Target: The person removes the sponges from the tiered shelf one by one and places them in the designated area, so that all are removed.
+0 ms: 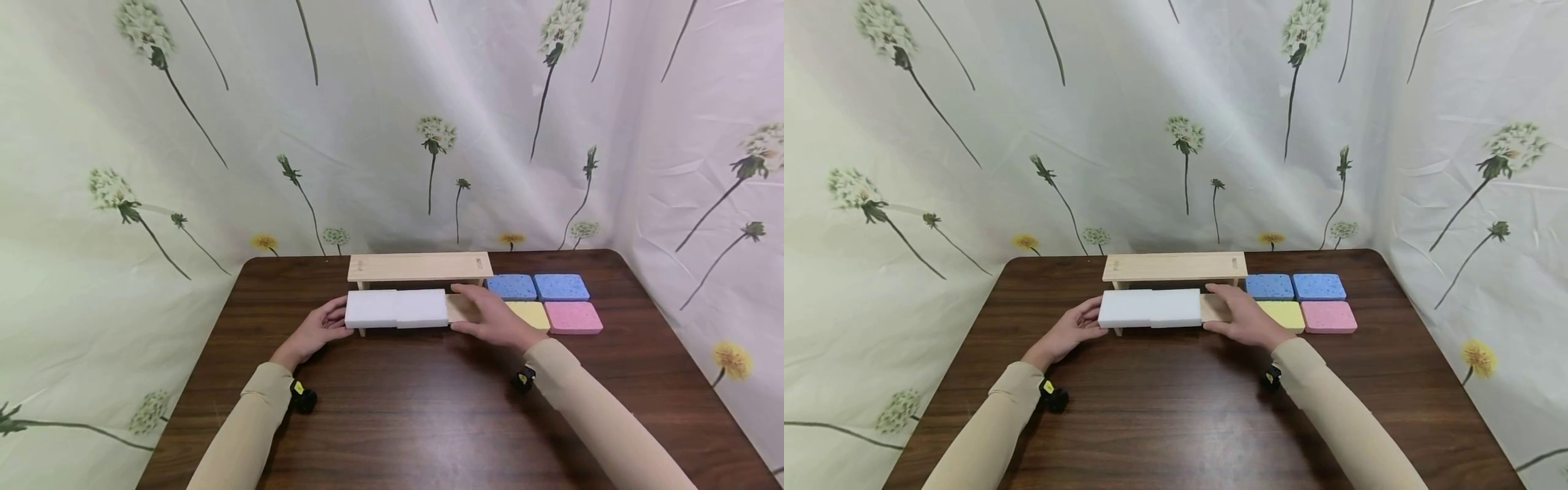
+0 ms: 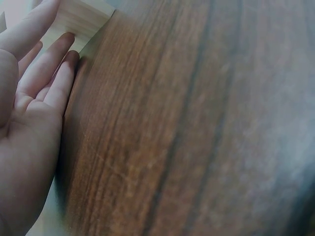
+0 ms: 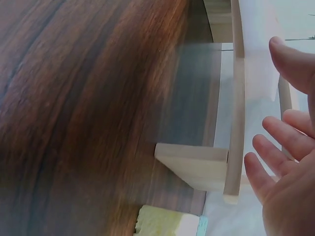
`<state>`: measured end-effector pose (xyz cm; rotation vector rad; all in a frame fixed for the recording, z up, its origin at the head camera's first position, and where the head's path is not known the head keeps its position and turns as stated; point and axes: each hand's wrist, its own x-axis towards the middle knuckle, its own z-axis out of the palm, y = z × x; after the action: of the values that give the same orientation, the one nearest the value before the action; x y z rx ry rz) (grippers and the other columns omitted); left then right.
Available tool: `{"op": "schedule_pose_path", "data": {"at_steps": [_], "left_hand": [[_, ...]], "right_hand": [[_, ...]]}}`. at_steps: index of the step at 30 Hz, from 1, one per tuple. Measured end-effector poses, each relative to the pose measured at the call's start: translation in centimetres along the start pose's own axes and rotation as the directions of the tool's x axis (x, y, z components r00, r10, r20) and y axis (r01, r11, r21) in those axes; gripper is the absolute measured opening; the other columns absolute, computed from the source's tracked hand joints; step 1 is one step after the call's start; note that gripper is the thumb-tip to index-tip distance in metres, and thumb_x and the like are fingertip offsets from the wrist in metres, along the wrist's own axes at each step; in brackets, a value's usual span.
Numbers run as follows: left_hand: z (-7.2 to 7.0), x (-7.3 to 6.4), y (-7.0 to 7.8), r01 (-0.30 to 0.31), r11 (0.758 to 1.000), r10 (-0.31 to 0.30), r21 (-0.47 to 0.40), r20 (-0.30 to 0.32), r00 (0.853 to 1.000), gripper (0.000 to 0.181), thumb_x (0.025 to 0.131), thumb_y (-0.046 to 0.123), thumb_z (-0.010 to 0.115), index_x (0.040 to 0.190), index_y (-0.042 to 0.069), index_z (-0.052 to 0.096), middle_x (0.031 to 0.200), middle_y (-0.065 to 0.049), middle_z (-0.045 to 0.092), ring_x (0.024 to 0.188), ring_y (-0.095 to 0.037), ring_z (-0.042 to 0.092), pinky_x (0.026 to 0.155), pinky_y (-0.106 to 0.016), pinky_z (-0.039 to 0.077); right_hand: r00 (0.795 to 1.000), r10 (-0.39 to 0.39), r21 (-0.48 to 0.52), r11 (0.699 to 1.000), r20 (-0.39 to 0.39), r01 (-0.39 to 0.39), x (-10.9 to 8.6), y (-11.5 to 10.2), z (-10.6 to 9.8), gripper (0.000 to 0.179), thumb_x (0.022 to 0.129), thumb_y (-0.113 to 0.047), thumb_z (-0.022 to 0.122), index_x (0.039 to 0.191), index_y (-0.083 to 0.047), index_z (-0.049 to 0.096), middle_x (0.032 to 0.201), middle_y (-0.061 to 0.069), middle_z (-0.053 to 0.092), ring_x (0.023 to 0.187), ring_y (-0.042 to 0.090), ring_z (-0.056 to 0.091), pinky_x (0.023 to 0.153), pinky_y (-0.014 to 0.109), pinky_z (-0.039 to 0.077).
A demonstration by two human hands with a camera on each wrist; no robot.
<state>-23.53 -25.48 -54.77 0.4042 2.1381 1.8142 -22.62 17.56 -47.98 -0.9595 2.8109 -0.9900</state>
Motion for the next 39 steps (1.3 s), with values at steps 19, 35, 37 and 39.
{"op": "schedule_pose_path", "data": {"at_steps": [19, 35, 37, 39], "left_hand": [[0.1, 0.0, -0.1, 0.004, 1.000, -0.004, -0.013, -0.009, 1.000, 0.081, 0.094, 0.000, 0.077, 0.162, 0.005, 0.035, 0.153, -0.028, 0.052, 0.140, -0.033, 0.054, 0.103, -0.026, 0.053], [0.0, 0.2, -0.1, 0.009, 1.000, -0.008, -0.011, 0.001, 1.000, 0.081, 0.094, 0.000, 0.077, 0.163, 0.006, 0.035, 0.154, -0.027, 0.051, 0.143, -0.039, 0.050, 0.105, -0.026, 0.052], [0.0, 0.2, -0.2, 0.009, 1.000, -0.009, -0.014, 0.003, 1.000, 0.081, 0.094, 0.000, 0.077, 0.163, 0.006, 0.034, 0.154, -0.027, 0.050, 0.143, -0.039, 0.049, 0.105, -0.027, 0.052], [-0.1, 0.2, -0.2, 0.010, 1.000, -0.010, -0.012, 0.004, 1.000, 0.081, 0.094, 0.000, 0.077, 0.163, 0.006, 0.034, 0.155, -0.027, 0.050, 0.143, -0.039, 0.049, 0.105, -0.026, 0.052]], "right_hand": [[0.997, 0.021, -0.021, 1.000, 0.076, -0.020, 1.8, -0.5, 0.8, 0.090, 0.092, -0.038, 0.084, 0.160, -0.001, 0.039, 0.158, 0.023, 0.048, 0.145, 0.041, 0.045, 0.119, 0.059, 0.038], [0.999, 0.011, -0.025, 1.000, 0.036, -0.010, 2.0, -0.5, 1.6, 0.079, 0.089, -0.032, 0.087, 0.153, -0.003, 0.050, 0.148, 0.018, 0.058, 0.135, 0.037, 0.054, 0.113, 0.057, 0.044], [0.999, 0.020, -0.016, 1.000, 0.031, -0.019, 2.0, -0.4, 1.6, 0.079, 0.088, -0.032, 0.088, 0.152, -0.004, 0.051, 0.147, 0.017, 0.059, 0.135, 0.036, 0.054, 0.113, 0.057, 0.044], [0.999, 0.027, -0.001, 1.000, 0.028, -0.027, 1.9, -0.3, 1.5, 0.079, 0.087, -0.033, 0.088, 0.151, -0.005, 0.052, 0.147, 0.016, 0.059, 0.135, 0.036, 0.053, 0.113, 0.057, 0.044]]}}
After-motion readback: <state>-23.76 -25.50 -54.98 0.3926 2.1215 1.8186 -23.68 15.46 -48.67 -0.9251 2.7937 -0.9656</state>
